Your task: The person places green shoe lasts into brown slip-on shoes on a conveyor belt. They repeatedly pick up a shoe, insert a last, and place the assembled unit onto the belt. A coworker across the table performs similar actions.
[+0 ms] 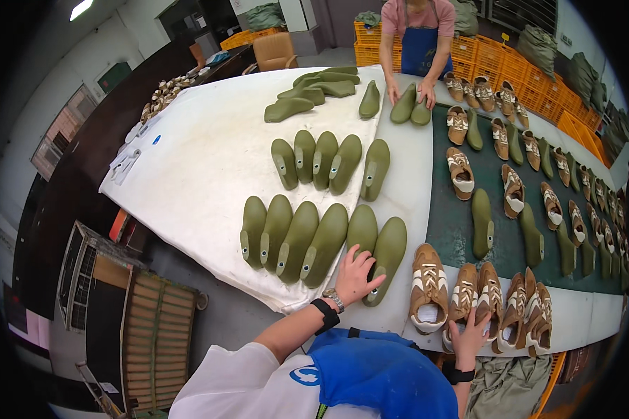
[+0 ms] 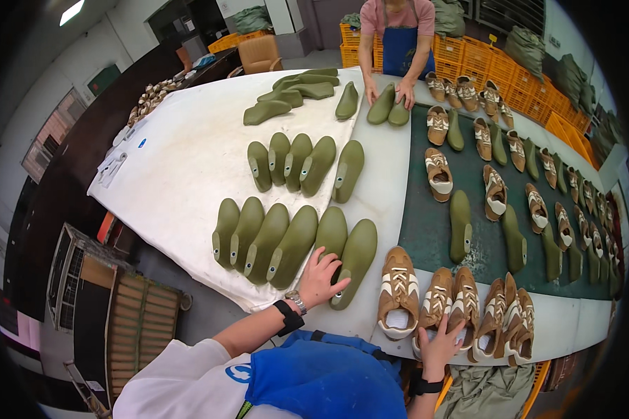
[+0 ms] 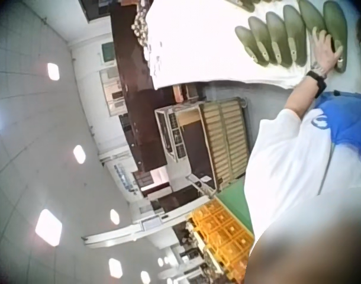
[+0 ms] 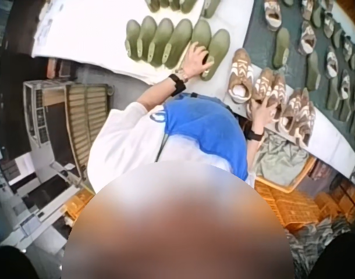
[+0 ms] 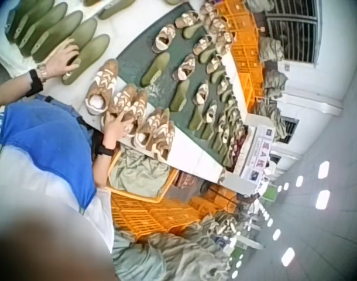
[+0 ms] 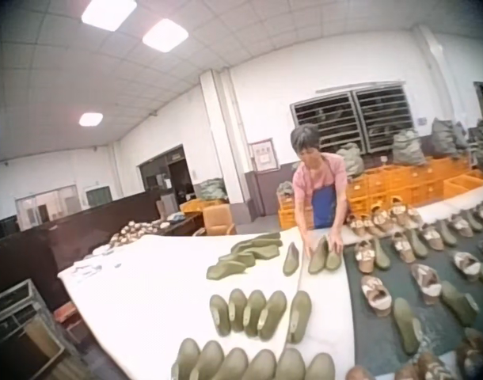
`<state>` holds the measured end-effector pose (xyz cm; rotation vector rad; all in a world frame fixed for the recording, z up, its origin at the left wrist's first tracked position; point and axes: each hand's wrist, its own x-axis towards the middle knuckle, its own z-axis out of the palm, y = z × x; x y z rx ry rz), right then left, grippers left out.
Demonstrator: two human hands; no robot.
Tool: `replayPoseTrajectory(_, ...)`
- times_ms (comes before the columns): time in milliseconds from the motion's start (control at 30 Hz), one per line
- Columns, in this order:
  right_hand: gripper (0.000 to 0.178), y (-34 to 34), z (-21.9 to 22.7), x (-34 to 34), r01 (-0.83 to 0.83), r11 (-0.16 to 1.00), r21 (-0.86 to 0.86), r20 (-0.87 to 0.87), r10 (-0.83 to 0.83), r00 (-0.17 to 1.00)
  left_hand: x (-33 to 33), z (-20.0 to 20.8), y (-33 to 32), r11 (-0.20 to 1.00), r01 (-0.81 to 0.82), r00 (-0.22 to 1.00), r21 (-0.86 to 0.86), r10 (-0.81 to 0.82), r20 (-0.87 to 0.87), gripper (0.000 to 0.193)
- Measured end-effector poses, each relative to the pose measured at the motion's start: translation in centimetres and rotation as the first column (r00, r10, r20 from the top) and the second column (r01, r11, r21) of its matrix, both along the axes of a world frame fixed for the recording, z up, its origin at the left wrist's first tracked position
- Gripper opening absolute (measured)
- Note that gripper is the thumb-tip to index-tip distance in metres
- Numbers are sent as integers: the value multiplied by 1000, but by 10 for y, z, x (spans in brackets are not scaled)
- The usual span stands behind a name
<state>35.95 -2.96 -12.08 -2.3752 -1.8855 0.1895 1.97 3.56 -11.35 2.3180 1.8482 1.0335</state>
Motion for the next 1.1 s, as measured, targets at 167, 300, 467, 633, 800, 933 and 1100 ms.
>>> replayPoseTrajectory(167, 78, -1, -4, 1, -7, 999, 37, 11, 7, 1000, 0, 1, 0, 1000, 2, 1000, 1, -2, -6, 42)
replayPoseTrajectory(300, 78, -1, -3, -1, -4, 999, 47, -4, 4, 1000, -1, 1, 0, 1000, 11, 1000, 2, -11, 1, 41)
replayPoseTrajectory(467, 78, 0, -1, -2, -3, 999, 47, 6, 3, 1000, -1, 0, -1, 1000, -5, 1000, -24, 4, -6, 42)
replayPoseTrajectory(633, 77, -1, -1, -2, 4, 999, 32, -28, -3, 1000, -1, 1, 0, 1000, 7, 1000, -24, -7, 4, 42)
replayPoseTrajectory(800, 76, -1, -4, -3, -4, 998, 58, 5, 3, 1000, -4, -5, 1, 1000, 14, 1000, -9, -14, -7, 41)
replayPoseTrajectory(933, 76, 0, -5, -3, 13, 999, 32, -27, -12, 1000, -7, -4, 3, 992, 50, 998, -116, -45, 45, 51)
replayPoseTrajectory(1100, 76, 0, 1, -5, 26, 1000, 17, -40, -26, 999, -33, 60, 44, 953, -126, 749, -274, 273, 604, 85)
